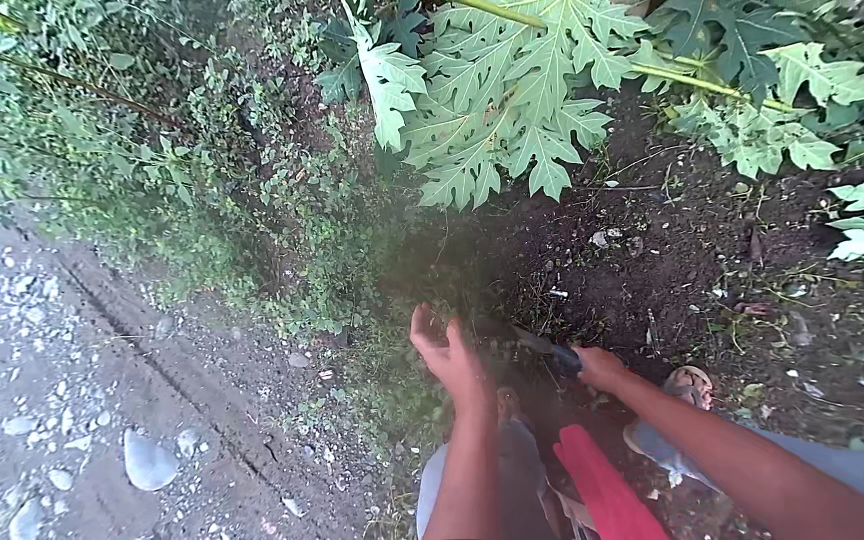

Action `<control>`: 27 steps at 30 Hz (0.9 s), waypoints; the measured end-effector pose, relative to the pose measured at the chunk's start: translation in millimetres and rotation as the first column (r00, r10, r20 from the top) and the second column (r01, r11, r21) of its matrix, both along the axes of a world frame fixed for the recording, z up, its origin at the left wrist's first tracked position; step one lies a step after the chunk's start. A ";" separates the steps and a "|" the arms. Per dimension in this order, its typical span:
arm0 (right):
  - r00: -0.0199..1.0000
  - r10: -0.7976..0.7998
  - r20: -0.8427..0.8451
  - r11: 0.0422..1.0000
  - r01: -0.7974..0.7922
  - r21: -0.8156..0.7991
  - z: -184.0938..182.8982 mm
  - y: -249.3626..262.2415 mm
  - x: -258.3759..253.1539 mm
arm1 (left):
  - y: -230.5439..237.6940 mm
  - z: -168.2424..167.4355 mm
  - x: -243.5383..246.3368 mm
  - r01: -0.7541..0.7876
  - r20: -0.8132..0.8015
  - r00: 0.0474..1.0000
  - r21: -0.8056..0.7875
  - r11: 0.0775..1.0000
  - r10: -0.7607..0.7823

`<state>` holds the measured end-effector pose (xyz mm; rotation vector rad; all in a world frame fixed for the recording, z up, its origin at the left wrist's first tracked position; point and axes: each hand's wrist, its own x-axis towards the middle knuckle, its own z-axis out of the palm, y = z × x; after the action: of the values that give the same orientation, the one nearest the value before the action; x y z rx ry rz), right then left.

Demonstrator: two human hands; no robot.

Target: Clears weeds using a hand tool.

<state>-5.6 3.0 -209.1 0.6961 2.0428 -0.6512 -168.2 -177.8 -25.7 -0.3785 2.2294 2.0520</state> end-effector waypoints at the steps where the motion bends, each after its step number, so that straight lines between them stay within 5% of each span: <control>1: 0.998 -0.058 -0.024 0.998 0.058 0.012 4.4 8.0 5.7 | -1.9 0.3 -0.2 -0.010 -0.002 1.000 0.003 1.000 0.010; 5: 0.839 -0.499 -0.216 0.865 0.495 -0.078 13.7 25.5 -1.0 | -6.5 2.9 0.2 -0.029 -0.013 0.999 0.035 0.999 0.029; 8: 0.393 -0.880 -0.266 0.469 0.806 -0.360 5.8 8.6 -39.7 | -8.0 3.8 -0.1 -0.033 -0.016 0.999 0.042 0.999 0.034; 10: 0.129 -0.970 -0.208 0.219 0.838 -0.500 -7.5 -12.3 -63.0 | -7.7 3.4 -0.8 -0.038 -0.013 0.999 0.042 0.998 0.039; 11: 0.148 -0.970 -0.192 0.225 0.847 -0.482 -16.3 -21.9 -64.5 | -7.7 2.9 -0.9 -0.038 -0.012 0.999 0.040 0.998 0.039; 12: 0.282 -0.944 -0.171 0.328 0.855 -0.401 -25.0 -28.1 -57.5 | -7.8 2.1 -0.7 -0.036 -0.015 0.999 0.035 0.999 0.036; 14: 0.660 -0.749 -0.055 0.656 0.729 -0.195 -37.0 -25.5 -30.1 | -6.8 0.9 -0.8 -0.034 -0.022 0.999 0.033 0.999 0.035; 15: 0.766 -0.643 -0.010 0.760 0.637 -0.128 -40.9 -19.4 -15.0 | -6.6 1.0 -1.0 -0.033 -0.022 0.999 0.036 0.999 0.034; 19: 0.902 -0.426 -0.061 0.903 0.428 0.024 -29.6 35.3 16.3 | -9.4 -0.1 -0.9 -0.023 -0.015 1.000 0.044 0.999 0.024; 23: 0.776 -0.614 -0.148 0.789 0.606 -0.097 -9.0 50.5 -9.9 | -9.8 1.5 -0.2 -0.024 -0.012 1.000 0.042 0.999 0.024; 27: 0.241 -0.965 -0.108 0.263 0.848 -0.460 -13.2 -7.6 -69.3 | -7.5 2.9 0.3 -0.028 -0.004 1.000 0.031 0.999 0.028</control>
<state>-75.0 -4.5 -222.3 1.7475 1.5320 -1.9063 -167.9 -185.3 -22.9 -0.4057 2.2051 2.1002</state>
